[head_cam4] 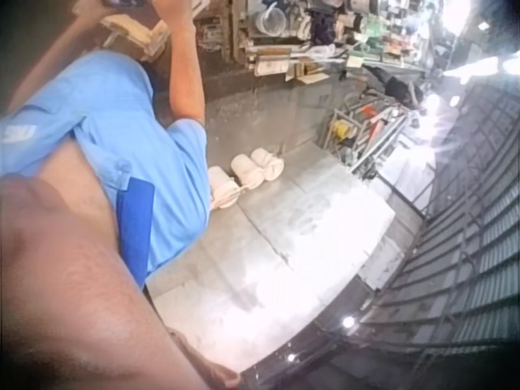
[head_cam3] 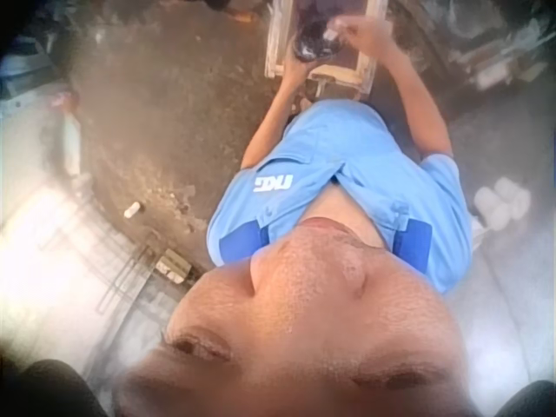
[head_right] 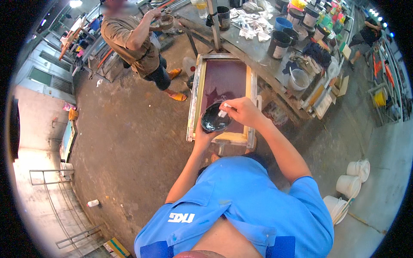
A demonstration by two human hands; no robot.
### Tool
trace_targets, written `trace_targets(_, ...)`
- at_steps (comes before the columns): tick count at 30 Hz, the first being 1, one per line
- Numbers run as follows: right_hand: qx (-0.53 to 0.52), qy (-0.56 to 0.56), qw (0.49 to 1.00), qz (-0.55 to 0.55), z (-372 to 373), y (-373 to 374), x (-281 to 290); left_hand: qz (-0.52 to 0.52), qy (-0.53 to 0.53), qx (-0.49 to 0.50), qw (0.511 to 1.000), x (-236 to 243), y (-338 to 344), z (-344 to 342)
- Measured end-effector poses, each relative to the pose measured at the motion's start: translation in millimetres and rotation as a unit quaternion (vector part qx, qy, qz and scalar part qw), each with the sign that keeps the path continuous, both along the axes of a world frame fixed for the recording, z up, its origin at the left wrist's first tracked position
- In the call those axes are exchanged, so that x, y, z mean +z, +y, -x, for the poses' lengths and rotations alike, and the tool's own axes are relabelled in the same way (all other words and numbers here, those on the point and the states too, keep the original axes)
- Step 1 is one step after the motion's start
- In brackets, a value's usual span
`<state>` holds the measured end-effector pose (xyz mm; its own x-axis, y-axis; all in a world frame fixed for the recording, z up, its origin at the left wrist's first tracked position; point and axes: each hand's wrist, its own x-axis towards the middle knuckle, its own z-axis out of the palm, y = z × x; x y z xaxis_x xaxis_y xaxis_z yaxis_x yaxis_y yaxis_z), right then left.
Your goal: The person uses a squeegee to pull dark ink across a screen printing frame placed over a garment on a conveyor. They then move to a prep station to pour more ink onto the screen and spread it evenly with the squeegee.
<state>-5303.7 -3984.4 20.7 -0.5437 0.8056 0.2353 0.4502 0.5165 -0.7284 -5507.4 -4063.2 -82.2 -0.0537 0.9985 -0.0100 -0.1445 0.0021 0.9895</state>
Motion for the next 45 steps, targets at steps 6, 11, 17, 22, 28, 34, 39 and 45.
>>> trace_targets(6,-0.048,0.001,0.996,-0.077,-11.5,8.8,7.9,0.025,0.008,-0.010,1.000,-14.6,1.3,4.7)
trace_targets(11,-0.019,0.081,0.996,-0.023,-4.8,-3.0,-8.5,0.019,-0.008,-0.026,0.999,-9.0,4.4,-5.5)
trace_targets(17,-0.059,-0.010,0.998,-0.005,-23.0,-0.4,4.2,0.032,-0.014,-0.021,0.999,-13.9,0.7,-4.2)
trace_targets(22,-0.033,0.058,0.998,0.011,-13.9,-13.2,-9.9,0.041,0.001,-0.030,0.999,-5.8,-0.8,-12.6)
trace_targets(28,-0.041,-0.014,0.999,-0.008,-26.2,-8.4,2.2,0.013,0.056,-0.008,0.998,-23.2,-0.2,-6.5)
trace_targets(34,-0.012,0.034,0.999,0.005,-14.6,-23.8,-13.4,0.039,0.066,-0.033,0.997,-28.9,-2.4,-3.0)
trace_targets(39,-0.028,-0.030,0.999,-0.022,-29.6,-16.9,-16.2,0.020,0.096,-0.019,0.995,-48.1,-5.4,-0.3)
trace_targets(45,-0.006,0.031,0.998,0.057,-19.9,-31.2,-44.4,0.019,0.103,-0.030,0.994,-65.4,-6.8,-5.3)
